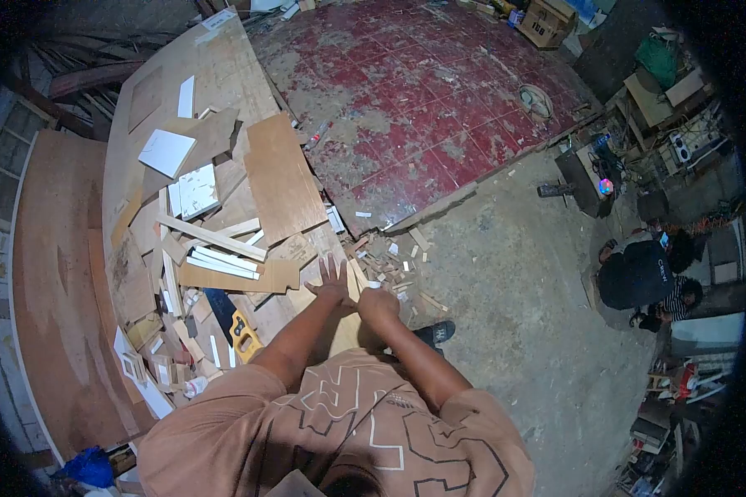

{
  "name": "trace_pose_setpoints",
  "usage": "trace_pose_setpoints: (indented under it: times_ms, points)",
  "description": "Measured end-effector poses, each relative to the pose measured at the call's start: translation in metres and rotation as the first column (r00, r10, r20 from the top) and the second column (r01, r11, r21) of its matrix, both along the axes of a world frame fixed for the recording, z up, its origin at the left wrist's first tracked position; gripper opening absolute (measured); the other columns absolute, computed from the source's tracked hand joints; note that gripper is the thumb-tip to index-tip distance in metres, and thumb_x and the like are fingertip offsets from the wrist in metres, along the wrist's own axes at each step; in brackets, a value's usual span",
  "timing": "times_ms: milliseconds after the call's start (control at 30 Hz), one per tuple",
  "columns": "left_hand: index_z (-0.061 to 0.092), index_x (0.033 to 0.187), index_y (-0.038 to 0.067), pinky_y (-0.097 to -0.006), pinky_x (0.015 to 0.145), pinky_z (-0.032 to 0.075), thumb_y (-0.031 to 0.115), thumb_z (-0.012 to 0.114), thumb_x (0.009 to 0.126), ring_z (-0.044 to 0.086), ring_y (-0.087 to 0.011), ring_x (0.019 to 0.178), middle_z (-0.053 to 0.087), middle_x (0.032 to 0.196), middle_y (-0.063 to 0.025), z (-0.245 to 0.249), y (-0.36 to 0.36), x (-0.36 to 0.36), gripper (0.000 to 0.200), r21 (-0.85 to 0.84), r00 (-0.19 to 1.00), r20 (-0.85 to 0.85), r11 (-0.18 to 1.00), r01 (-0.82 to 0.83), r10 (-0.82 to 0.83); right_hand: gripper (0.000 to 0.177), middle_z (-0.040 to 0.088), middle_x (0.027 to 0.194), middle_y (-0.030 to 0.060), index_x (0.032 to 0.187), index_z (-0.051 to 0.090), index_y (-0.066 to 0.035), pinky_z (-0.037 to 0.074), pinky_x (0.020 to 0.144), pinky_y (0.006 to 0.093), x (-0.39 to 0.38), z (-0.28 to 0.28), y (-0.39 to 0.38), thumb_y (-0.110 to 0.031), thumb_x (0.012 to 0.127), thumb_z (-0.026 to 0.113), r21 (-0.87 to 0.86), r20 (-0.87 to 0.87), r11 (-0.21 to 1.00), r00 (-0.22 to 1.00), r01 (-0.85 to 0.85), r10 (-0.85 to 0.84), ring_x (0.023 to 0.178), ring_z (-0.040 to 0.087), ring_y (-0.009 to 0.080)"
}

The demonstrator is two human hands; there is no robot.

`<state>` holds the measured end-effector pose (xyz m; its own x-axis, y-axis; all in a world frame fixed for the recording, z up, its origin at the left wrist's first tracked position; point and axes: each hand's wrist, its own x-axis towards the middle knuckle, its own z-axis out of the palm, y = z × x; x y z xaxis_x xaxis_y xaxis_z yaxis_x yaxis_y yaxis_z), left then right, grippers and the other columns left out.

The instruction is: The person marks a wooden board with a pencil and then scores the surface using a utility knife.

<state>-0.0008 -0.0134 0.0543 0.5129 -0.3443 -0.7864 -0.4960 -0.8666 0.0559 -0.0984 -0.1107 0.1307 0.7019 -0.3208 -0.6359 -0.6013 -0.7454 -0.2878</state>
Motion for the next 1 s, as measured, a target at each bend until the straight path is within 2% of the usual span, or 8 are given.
trace_pose_setpoints:
  times_ms: [100,300,400,567,700,800,867,1000]
  points:
    - [-0.016,0.152,0.021,-0.0832,0.096,0.013,0.065,0.080,0.056,-0.026,-0.0394,0.142,-0.030,0.155,-0.0151,-0.004,-0.001,-0.001,0.143,0.003,1.000,0.014,1.000,0.002,-0.002,0.027,0.069,0.106,0.0216,0.100,0.072,-0.004,0.055,0.080,0.0444,-0.003,0.012,-0.002,-0.022,0.085,0.060,-0.024,0.003,0.999,1.000,0.030,-0.030,0.099,0.068,0.0343]
    - [-0.014,0.152,0.024,-0.0835,0.095,0.011,0.052,0.085,0.054,-0.029,-0.0372,0.141,-0.034,0.154,-0.0127,-0.015,0.000,0.003,0.143,-0.012,0.999,-0.004,0.999,-0.039,0.039,0.026,0.069,0.107,0.0198,0.102,0.071,-0.004,0.055,0.082,0.0439,0.020,-0.034,0.001,-0.021,0.084,0.061,0.007,0.037,1.000,0.999,0.005,-0.005,0.100,0.068,0.0334]
    - [-0.017,0.152,0.021,-0.0831,0.096,0.013,0.064,0.081,0.056,-0.027,-0.0386,0.142,-0.030,0.155,-0.0147,-0.010,0.000,0.002,0.144,0.011,1.000,-0.002,1.000,-0.008,0.008,0.026,0.069,0.107,0.0192,0.102,0.071,-0.004,0.055,0.083,0.0436,0.019,-0.044,0.001,-0.021,0.084,0.061,0.015,0.012,0.999,0.999,0.048,-0.048,0.100,0.068,0.0331]
    - [-0.015,0.152,0.021,-0.0822,0.097,0.012,0.063,0.082,0.056,-0.028,-0.0386,0.141,-0.030,0.155,-0.0148,-0.003,-0.001,0.001,0.143,0.006,1.000,-0.005,1.000,-0.002,0.002,0.026,0.069,0.107,0.0194,0.102,0.071,-0.004,0.054,0.083,0.0438,0.009,0.032,-0.005,-0.020,0.085,0.060,0.025,-0.050,0.997,0.996,0.072,-0.070,0.100,0.068,0.0337]
    - [-0.015,0.152,0.021,-0.0820,0.097,0.012,0.062,0.082,0.056,-0.028,-0.0387,0.141,-0.029,0.155,-0.0148,0.001,0.002,-0.001,0.143,-0.034,1.000,0.003,0.999,-0.001,0.002,0.027,0.069,0.106,0.0194,0.101,0.072,-0.004,0.055,0.082,0.0441,0.017,0.020,-0.003,-0.022,0.085,0.061,0.004,-0.026,0.999,0.998,0.051,-0.051,0.100,0.068,0.0344]
    - [-0.014,0.152,0.024,-0.0842,0.094,0.011,0.057,0.085,0.053,-0.029,-0.0371,0.142,-0.032,0.154,-0.0122,-0.026,0.001,0.003,0.144,-0.013,0.999,0.009,0.999,-0.038,0.038,0.030,0.069,0.105,0.0196,0.100,0.072,-0.003,0.055,0.082,0.0446,0.021,-0.020,0.004,-0.027,0.084,0.063,0.012,-0.029,1.000,0.999,0.016,-0.015,0.100,0.068,0.0343]
    - [-0.015,0.152,0.021,-0.0825,0.096,0.012,0.060,0.083,0.055,-0.027,-0.0383,0.142,-0.031,0.155,-0.0137,-0.013,0.000,0.004,0.143,-0.003,1.000,0.007,1.000,-0.017,0.017,0.030,0.070,0.103,0.0205,0.098,0.072,-0.003,0.055,0.081,0.0444,0.014,-0.041,0.011,-0.027,0.084,0.063,-0.010,0.032,0.999,0.998,0.045,-0.044,0.098,0.069,0.0342]
    - [-0.016,0.152,0.018,-0.0805,0.099,0.014,0.064,0.081,0.057,-0.026,-0.0397,0.142,-0.030,0.155,-0.0150,0.016,-0.002,-0.002,0.143,-0.006,1.000,-0.003,1.000,-0.002,0.002,0.027,0.070,0.100,0.0206,0.097,0.073,-0.003,0.055,0.079,0.0447,-0.008,-0.009,0.006,-0.024,0.085,0.061,-0.046,0.044,0.995,0.995,0.092,-0.090,0.095,0.069,0.0343]
